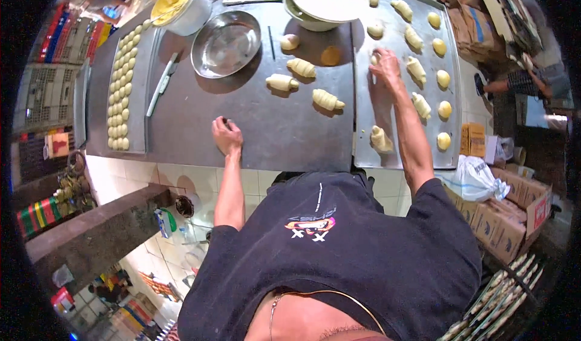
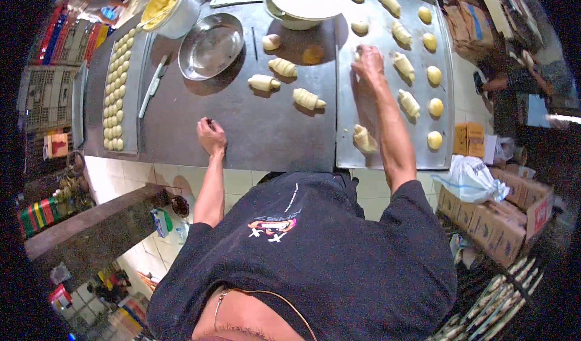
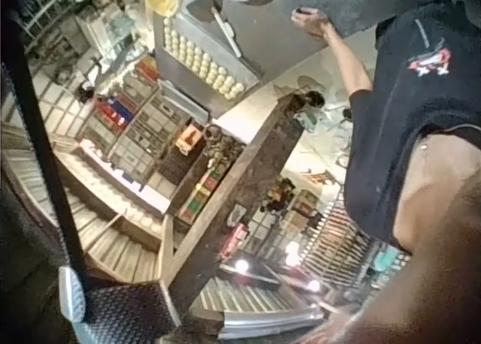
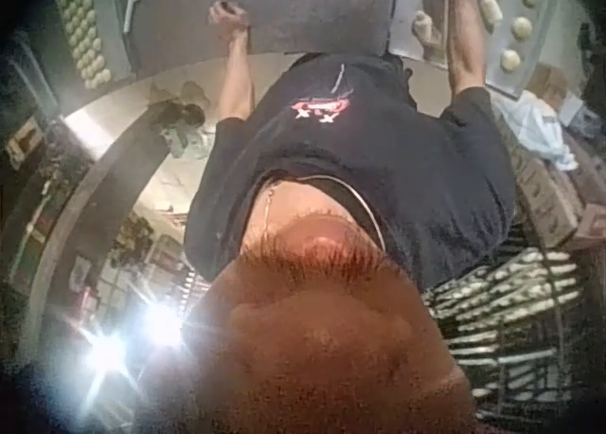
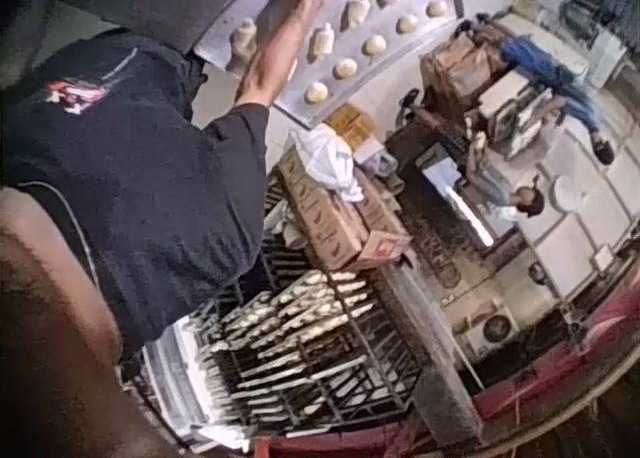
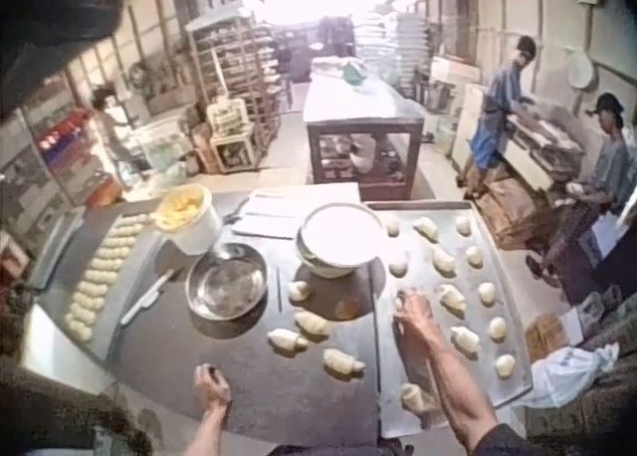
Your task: The person rolls dough with banana slices inside, then dips the round dough balls into shredded cheese toppings before placing them into a baking tray.
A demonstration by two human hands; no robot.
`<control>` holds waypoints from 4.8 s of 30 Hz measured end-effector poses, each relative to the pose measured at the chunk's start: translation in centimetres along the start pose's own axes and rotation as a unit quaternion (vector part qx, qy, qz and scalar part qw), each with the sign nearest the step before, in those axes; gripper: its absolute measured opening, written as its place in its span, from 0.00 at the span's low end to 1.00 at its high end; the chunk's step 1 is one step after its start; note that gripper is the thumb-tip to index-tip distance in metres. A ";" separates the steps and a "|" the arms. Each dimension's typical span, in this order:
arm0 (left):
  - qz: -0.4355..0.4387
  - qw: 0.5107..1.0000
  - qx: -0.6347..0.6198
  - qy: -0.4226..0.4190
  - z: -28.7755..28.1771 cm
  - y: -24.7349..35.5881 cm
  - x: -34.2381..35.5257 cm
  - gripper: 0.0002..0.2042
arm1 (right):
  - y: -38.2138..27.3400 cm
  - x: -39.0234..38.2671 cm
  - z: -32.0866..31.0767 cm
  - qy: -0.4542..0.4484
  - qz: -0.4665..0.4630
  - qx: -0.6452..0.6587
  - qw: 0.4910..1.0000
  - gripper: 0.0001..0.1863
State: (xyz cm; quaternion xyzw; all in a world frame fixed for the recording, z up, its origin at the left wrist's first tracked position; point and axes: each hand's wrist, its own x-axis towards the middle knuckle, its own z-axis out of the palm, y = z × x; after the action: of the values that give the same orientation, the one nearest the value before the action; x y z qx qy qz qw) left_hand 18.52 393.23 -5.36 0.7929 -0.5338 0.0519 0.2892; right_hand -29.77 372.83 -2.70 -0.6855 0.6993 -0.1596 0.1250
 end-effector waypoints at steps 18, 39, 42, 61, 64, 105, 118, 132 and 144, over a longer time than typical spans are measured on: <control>-0.004 1.000 0.016 -0.013 -0.5 0.4 0.8 0.06 | -1.8 -0.1 -1.6 -0.018 0.046 -0.023 0.999 0.27; 0.024 0.999 0.041 0.020 0.3 0.1 0.3 0.07 | -8.7 -10.0 -1.6 0.090 -0.032 0.223 0.970 0.26; 0.023 1.000 0.021 0.003 0.4 0.2 0.3 0.07 | -12.3 -11.9 0.7 -0.049 -0.125 0.142 0.981 0.25; 0.033 0.999 0.013 0.004 0.6 0.5 0.4 0.07 | 0.7 -14.3 -0.7 0.096 0.006 0.129 0.987 0.25; 0.025 0.999 0.019 0.008 0.5 -0.7 0.0 0.07 | -1.8 -15.3 -3.2 0.137 -0.001 0.119 0.983 0.26; 0.020 0.999 0.038 0.013 0.8 -1.2 -0.1 0.08 | 2.4 -36.9 -2.3 0.207 0.492 0.277 0.798 0.21; 0.041 0.998 -0.040 -0.028 -0.6 -0.8 -0.6 0.08 | -1.0 -31.5 -1.1 0.408 0.518 0.313 0.683 0.15; 0.080 0.918 -0.312 -0.233 0.5 3.1 -0.9 0.10 | -6.9 -47.7 -0.7 0.596 0.499 0.433 0.456 0.08; -0.184 0.453 -0.482 -0.727 2.6 21.0 -8.9 0.18 | -10.7 -60.9 -2.5 0.612 0.536 0.404 0.418 0.06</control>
State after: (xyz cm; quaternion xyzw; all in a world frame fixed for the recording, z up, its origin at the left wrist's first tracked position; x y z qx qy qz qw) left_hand -4.30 393.60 -2.54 0.3554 -0.3316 -0.8634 0.1351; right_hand -19.17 433.67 1.08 0.2361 0.6720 -0.7018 -0.0132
